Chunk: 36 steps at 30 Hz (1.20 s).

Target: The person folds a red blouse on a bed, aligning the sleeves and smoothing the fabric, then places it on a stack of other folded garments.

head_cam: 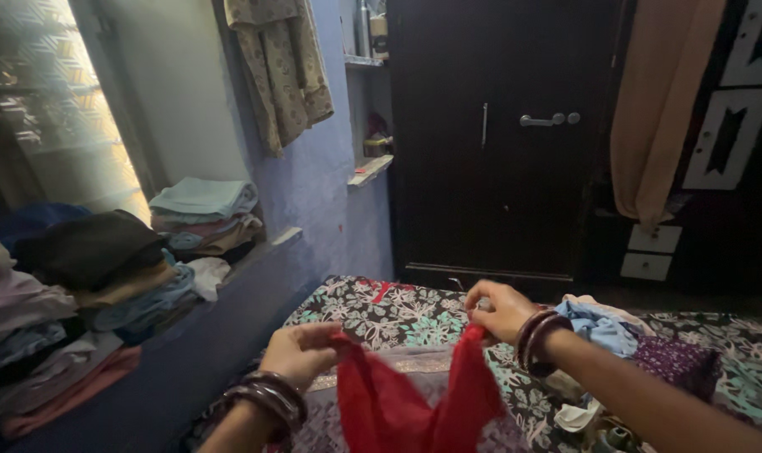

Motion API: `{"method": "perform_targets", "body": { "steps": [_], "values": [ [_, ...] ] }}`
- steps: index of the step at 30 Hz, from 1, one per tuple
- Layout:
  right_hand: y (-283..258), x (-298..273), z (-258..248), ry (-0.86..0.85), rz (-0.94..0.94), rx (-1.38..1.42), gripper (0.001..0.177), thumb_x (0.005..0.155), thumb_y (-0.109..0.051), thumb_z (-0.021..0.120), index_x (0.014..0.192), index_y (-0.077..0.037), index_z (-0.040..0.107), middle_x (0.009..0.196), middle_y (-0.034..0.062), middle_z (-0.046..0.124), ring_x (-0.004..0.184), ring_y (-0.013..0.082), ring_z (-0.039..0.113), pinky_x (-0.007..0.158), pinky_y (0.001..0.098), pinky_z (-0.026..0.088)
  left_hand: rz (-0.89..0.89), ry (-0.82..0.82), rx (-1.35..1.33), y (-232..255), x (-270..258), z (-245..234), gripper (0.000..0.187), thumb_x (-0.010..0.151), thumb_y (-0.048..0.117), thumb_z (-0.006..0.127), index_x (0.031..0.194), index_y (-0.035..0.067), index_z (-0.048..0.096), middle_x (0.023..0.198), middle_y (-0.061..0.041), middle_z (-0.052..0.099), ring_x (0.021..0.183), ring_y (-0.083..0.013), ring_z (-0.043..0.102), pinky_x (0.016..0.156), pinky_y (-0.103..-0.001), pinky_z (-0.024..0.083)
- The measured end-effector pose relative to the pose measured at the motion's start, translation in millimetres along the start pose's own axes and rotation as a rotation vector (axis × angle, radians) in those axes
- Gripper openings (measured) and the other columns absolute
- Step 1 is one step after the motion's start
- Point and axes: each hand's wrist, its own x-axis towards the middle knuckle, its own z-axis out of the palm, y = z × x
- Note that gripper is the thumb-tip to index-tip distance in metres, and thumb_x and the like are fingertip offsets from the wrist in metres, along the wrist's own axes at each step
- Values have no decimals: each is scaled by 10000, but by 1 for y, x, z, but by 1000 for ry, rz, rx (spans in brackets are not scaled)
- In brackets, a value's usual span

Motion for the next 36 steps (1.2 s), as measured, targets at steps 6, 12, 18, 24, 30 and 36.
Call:
{"method": "perform_targets", "body": {
  "steps": [6,12,18,24,30,36],
  "values": [
    [-4,-21,12,-363,57,516,318,833,18,733,1149,-21,729,1103,177,799,965,205,789,897,333,591,115,86,683,3,-20,33,163,878,165,760,1026,160,827,1055,-48,795,939,-163,750,914,-320,599],
    [-23,-64,31,-295,-184,99,215,888,-184,644,1036,-74,755,1042,174,806,916,290,772,871,432,654,134,-43,714,6,-22,51,156,864,170,783,1008,138,834,948,-55,816,825,-141,776,854,-299,623],
    [-17,-73,43,-105,-924,-271,104,922,-140,684,971,-83,756,1067,82,785,953,172,749,839,336,619,63,-112,319,-2,-19,60,191,864,145,717,1020,106,821,930,-47,843,818,-131,805,790,-306,660],
    [-19,-75,39,-219,-531,-62,255,925,-133,634,1161,-169,721,946,53,821,862,153,812,810,305,668,69,-66,352,15,-28,64,205,887,204,740,1021,60,795,946,-74,832,841,-160,787,805,-313,632],
    [-36,-76,38,-41,-775,-190,171,909,-154,693,1059,-111,764,1019,43,797,868,143,771,775,293,639,212,-49,446,42,-36,65,176,901,223,722,991,81,770,944,-53,821,878,-138,779,856,-290,607],
    [-43,-82,36,-28,-788,-91,200,893,-148,685,1072,-113,768,997,49,804,757,125,774,685,275,643,275,52,262,19,-32,67,156,916,158,690,982,35,761,856,-63,812,764,-135,762,743,-293,611]
  ]
}}
